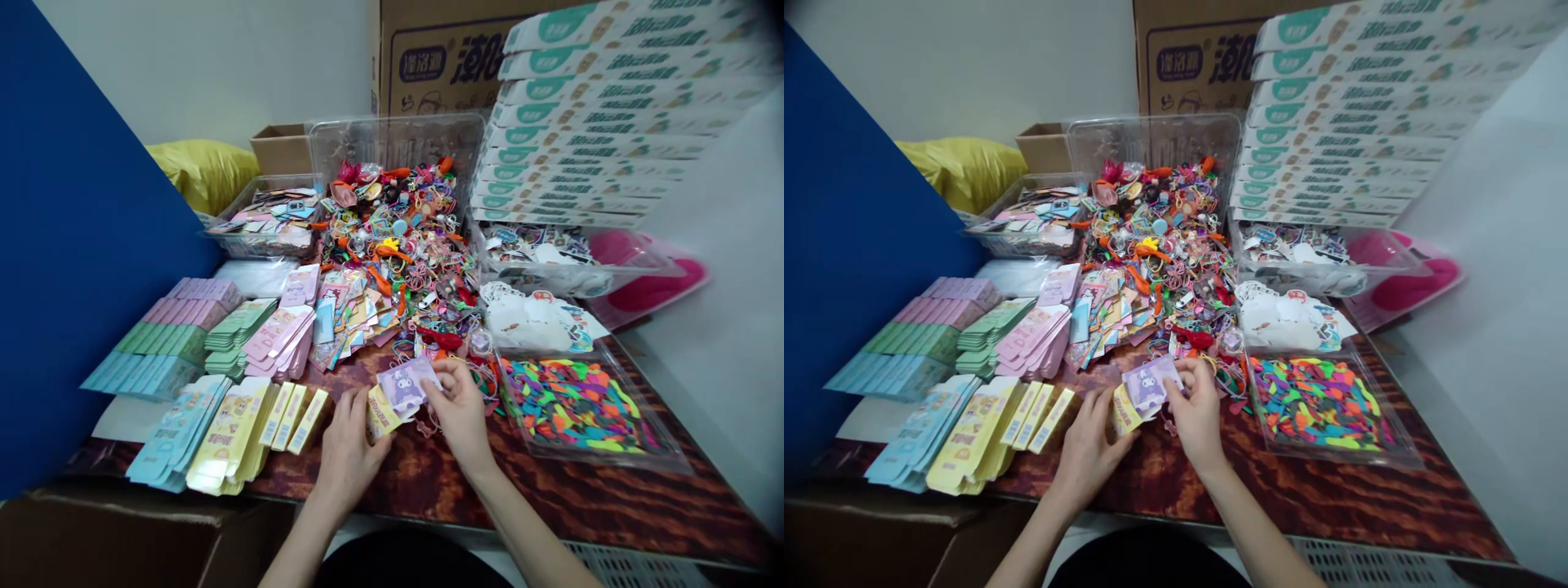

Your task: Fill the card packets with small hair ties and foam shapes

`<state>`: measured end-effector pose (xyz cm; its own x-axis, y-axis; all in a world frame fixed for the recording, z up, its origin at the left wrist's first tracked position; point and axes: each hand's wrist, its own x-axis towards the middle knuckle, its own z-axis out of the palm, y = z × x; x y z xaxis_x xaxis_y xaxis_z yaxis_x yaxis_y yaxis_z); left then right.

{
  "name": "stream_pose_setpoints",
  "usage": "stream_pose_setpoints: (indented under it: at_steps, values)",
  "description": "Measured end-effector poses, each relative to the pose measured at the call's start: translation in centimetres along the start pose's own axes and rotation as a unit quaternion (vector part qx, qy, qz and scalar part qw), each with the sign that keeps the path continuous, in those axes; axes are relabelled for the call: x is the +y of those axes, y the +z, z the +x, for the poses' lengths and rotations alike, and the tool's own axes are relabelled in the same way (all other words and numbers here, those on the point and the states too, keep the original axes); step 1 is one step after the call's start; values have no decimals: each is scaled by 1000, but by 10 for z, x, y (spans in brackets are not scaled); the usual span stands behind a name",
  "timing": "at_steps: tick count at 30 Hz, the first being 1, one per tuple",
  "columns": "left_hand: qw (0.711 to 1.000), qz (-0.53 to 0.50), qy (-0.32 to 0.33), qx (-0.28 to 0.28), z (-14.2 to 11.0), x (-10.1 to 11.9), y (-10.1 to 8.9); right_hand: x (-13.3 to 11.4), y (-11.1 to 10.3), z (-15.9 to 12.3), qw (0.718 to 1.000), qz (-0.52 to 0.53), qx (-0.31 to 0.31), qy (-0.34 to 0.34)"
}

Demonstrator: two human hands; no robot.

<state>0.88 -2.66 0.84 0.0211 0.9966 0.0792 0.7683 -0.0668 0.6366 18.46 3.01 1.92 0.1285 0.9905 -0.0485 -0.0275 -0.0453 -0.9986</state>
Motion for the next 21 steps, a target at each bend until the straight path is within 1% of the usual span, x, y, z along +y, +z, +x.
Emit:
stream_pose_setpoints:
  at_steps: [4,7,9,11,13,15,16,17,18,19,20,21]
  values:
    - [1000,7,-4,0,1,-2,-3,-1,-1,-3,999,0,-31,14]
    - [1000,4,-10,-6,-1,-2,-1,-3,-5,-1,996,-10,-80,32]
    - [1000,1,-5,-9,-2,-2,2,-3,-6,-1,993,-31,-103,39]
    - [1000,2,1,-10,-2,-2,3,-3,-2,-5,990,-82,-112,4]
    - [1000,2,7,-11,-2,-2,3,-4,2,-13,977,-158,-129,-67]
    - [1000,-1,15,-14,-1,-2,2,-6,5,-19,951,-222,-176,-123]
    - [1000,-3,18,-17,0,-2,2,-7,4,-19,941,-232,-204,-135]
    - [1000,-6,20,-18,0,-2,1,-8,1,-16,938,-230,-220,-141]
    - [1000,-8,21,-20,1,-2,1,-8,-3,-9,938,-223,-219,-147]
    - [1000,-10,20,-22,1,-2,1,-9,-8,2,942,-218,-202,-157]
    - [999,-11,18,-26,1,-2,1,-9,-15,15,947,-223,-151,-175]
    - [999,-14,16,-30,2,-2,2,-9,-22,30,940,-260,-100,-195]
